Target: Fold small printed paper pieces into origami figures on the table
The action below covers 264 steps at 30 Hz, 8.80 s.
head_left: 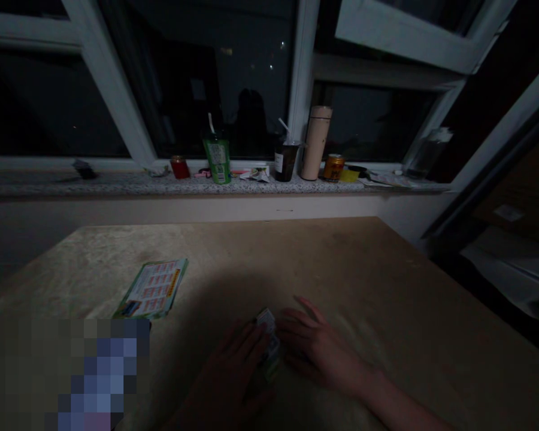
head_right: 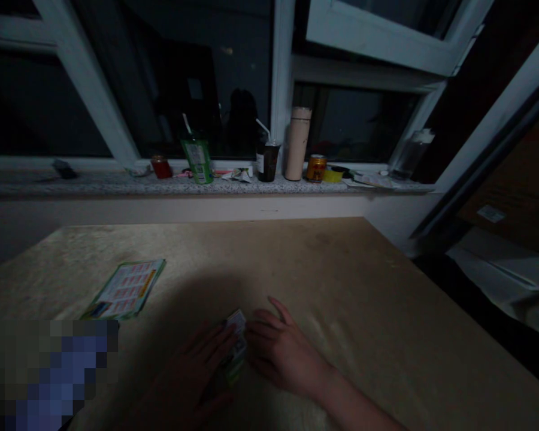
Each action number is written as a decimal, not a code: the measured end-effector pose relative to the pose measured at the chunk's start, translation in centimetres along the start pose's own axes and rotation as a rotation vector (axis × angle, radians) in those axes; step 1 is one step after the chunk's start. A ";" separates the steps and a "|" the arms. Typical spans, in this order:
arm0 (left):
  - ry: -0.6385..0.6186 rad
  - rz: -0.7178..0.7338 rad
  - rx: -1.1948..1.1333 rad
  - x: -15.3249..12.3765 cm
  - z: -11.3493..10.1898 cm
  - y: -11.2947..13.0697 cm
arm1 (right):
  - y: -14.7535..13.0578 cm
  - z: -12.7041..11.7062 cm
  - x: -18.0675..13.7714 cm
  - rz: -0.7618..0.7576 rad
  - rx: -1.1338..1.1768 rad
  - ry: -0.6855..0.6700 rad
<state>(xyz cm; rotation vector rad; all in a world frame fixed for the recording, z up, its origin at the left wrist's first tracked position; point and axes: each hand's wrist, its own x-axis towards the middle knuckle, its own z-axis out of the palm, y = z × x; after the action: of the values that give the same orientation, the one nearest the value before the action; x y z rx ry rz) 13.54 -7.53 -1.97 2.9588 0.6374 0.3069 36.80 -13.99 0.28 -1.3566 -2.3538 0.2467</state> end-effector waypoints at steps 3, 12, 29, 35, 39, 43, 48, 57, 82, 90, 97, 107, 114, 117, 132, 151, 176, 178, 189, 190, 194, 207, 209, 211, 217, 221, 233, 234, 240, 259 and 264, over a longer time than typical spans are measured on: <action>0.021 0.006 0.019 0.1 0.0 0.0 | -0.2 0.5 0.0 -0.005 -0.034 0.055; 0.008 0.076 0.028 0.4 -1.0 1.2 | -0.6 1.0 -0.3 0.004 -0.074 0.053; 0.051 -0.107 -0.157 -0.3 -0.5 0.3 | 0.3 2.0 0.3 0.051 0.040 0.135; 0.106 -0.193 -0.237 0.0 -1.0 0.7 | 0.6 1.8 1.3 0.147 0.058 0.097; 0.089 -0.241 -0.245 -0.3 -0.6 1.0 | 0.7 2.4 2.1 0.169 0.014 0.086; 0.092 -0.202 -0.180 -0.7 0.0 1.5 | 0.7 3.2 2.6 0.182 -0.030 0.112; 0.056 -0.132 -0.094 -0.9 0.4 2.0 | 0.4 3.9 2.9 0.203 -0.213 0.123; -0.061 -0.149 0.016 -1.3 0.4 1.9 | -0.2 4.5 3.1 0.228 -0.348 0.059; -0.126 -0.083 -0.020 -0.6 -0.4 2.0 | -0.2 4.6 3.4 0.247 -0.369 0.051; -0.260 -0.132 -0.014 0.1 -1.5 2.4 | 0.0 4.8 3.4 0.230 -0.405 0.076; -0.136 -0.048 -0.046 -0.3 -1.4 2.2 | -0.1 5.1 3.5 0.238 -0.390 0.071; -0.161 -0.057 -0.132 -0.3 -1.6 1.9 | 1.6 1.0 1.6 0.200 0.181 0.114; -0.197 -0.086 -0.129 -0.1 -1.4 2.0 | 1.0 0.2 -1.4 0.027 0.006 0.095; -0.218 -0.097 -0.131 -0.1 -1.0 1.9 | 0.6 0.6 -1.7 0.024 -0.044 0.117; -0.208 -0.086 -0.145 -0.1 -1.3 1.9 | 0.8 0.1 -1.3 0.052 -0.018 0.156; -0.195 -0.099 -0.160 -0.2 -0.5 1.5 | 1.0 0.0 -1.1 0.059 0.123 -0.050; -0.212 -0.101 -0.250 0.8 -0.7 1.3 | 2.4 -1.7 -1.2 0.062 0.340 -0.167; -0.219 -0.110 -0.244 0.9 -0.9 1.4 | 2.4 -1.7 -1.2 0.053 0.339 -0.165; -0.251 -0.073 -0.255 0.8 -1.1 1.0 | 2.2 -1.2 -1.7 0.012 0.187 -0.166; -0.254 -0.073 -0.255 0.8 -1.1 1.0 | 2.1 -1.2 -1.7 0.004 0.172 -0.176; -0.275 -0.083 -0.250 1.0 -1.5 1.1 | 2.1 -1.2 -1.7 -0.004 0.141 -0.195; -0.256 -0.054 -0.164 0.8 -0.7 0.8 | 0.2 -0.1 -1.8 -0.054 -0.119 -0.102; -0.234 -0.043 -0.157 0.8 -0.6 0.8 | -0.3 1.0 -2.0 -0.053 -0.173 -0.020; -0.197 -0.025 -0.148 0.7 -0.5 0.8 | -0.6 2.0 -2.0 -0.052 -0.193 0.056; -0.062 0.017 -0.001 -0.2 -0.4 1.7 | -0.3 2.4 -1.7 -0.018 -0.156 0.143; -0.050 0.028 0.036 -0.8 -0.3 2.5 | -0.4 2.2 -1.5 -0.021 -0.147 0.159; -0.052 0.024 -0.052 -1.1 -1.0 2.6 | 0.3 0.4 -1.5 0.144 0.094 0.142; -0.047 0.024 -0.046 -1.1 -1.0 2.6 | 0.3 0.3 -1.5 0.129 0.092 0.114; -0.033 0.029 0.068 -1.5 -0.4 2.6 | -0.2 0.1 -1.4 0.039 0.026 -0.059; 0.135 0.037 0.250 -2.2 0.3 1.6 | -0.3 0.2 -1.3 0.054 0.025 -0.007; 0.129 -0.077 0.164 -0.5 -0.5 1.3 | -0.4 0.3 -1.1 0.016 -0.026 -0.011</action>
<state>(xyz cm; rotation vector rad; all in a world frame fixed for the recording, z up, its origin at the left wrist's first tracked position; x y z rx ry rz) 13.48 -8.93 -1.36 3.0779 0.8273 0.4624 36.84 -15.14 -0.14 -1.3907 -2.3635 0.2288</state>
